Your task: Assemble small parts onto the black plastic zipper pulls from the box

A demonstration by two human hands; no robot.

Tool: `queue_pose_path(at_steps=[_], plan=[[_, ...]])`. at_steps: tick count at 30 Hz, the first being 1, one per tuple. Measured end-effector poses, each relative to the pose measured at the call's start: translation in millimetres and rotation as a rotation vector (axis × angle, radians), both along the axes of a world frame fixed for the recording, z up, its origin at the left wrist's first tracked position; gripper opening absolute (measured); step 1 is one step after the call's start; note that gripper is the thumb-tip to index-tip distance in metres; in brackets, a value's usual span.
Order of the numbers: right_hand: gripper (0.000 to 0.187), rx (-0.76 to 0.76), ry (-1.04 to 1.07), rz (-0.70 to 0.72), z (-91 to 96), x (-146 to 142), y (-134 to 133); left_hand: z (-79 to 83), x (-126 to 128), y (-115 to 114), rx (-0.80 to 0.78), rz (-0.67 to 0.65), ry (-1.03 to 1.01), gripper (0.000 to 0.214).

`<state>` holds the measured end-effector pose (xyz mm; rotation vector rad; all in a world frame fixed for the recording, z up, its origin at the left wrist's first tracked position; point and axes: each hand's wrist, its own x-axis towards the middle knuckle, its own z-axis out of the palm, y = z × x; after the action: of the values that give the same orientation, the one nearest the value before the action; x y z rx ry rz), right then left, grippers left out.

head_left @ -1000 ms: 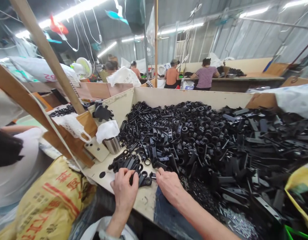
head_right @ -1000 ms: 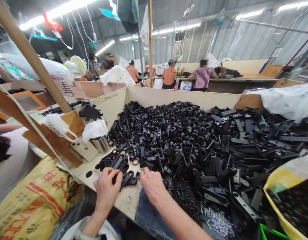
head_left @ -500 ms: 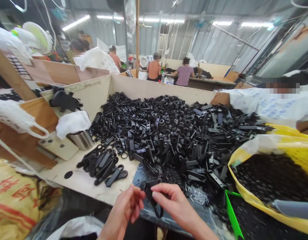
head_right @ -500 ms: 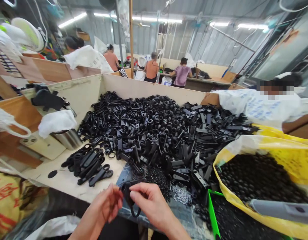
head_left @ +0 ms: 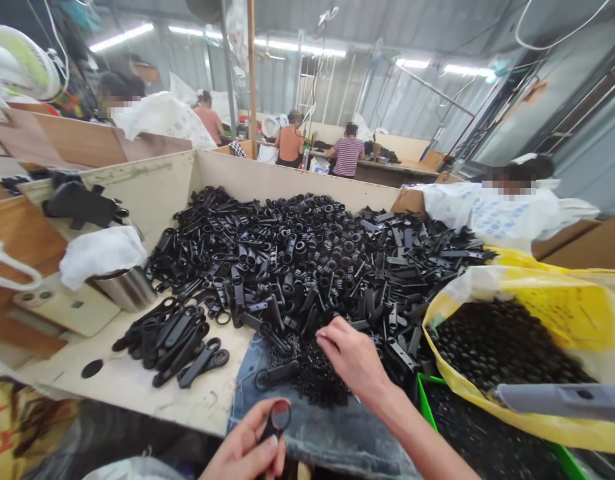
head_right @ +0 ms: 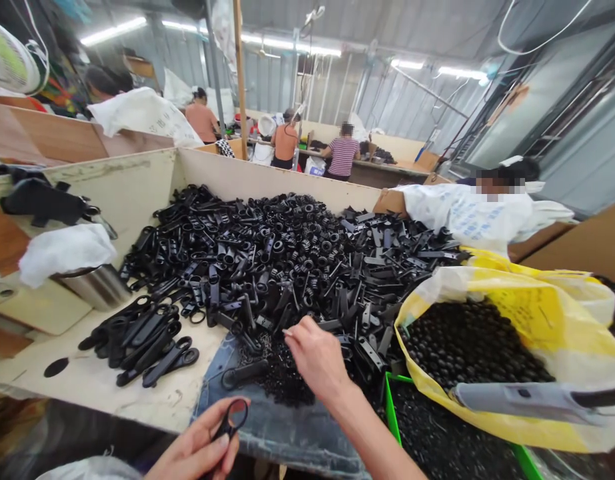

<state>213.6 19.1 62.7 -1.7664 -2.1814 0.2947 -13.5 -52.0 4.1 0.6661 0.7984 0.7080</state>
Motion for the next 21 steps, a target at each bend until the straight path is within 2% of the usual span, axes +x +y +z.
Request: queue_pose_path(at_steps=[3, 5, 8, 11, 13, 17, 19, 21], plan=[[0.014, -0.017, -0.121, -0.099, -3.4, 6, 29, 2.0, 4, 12, 0.054, 0.134, 0.080, 0.057], [0.010, -0.041, -0.165, -0.126, -7.2, 4, 39, 4.0, 9, 17, 0.050, 0.200, 0.091, 0.054], [0.017, -0.066, -0.164, -0.138, -5.3, 2, 38, 8.9, 15, 21, -0.001, 0.247, 0.084, 0.053], [0.017, -0.077, -0.082, -0.105, 4.2, 6, 22, 14.7, 17, 22, -0.027, 0.276, 0.077, 0.053], [0.017, -0.136, 0.092, -0.039, 7.3, 8, 3, 17.4, 20, 20, -0.029, 0.286, 0.076, 0.052], [0.028, -0.400, 0.798, 0.129, -6.0, -3, -38, 15.5, 32, 11, 0.019, 0.256, 0.047, 0.047], [0.034, -0.437, 0.966, 0.071, -18.2, -13, -54, 11.7, 38, 6, 0.043, 0.244, 0.046, 0.048], [0.035, -0.410, 1.049, -0.043, -29.2, -22, -67, 8.8, 42, 2, 0.062, 0.244, 0.071, 0.052]])
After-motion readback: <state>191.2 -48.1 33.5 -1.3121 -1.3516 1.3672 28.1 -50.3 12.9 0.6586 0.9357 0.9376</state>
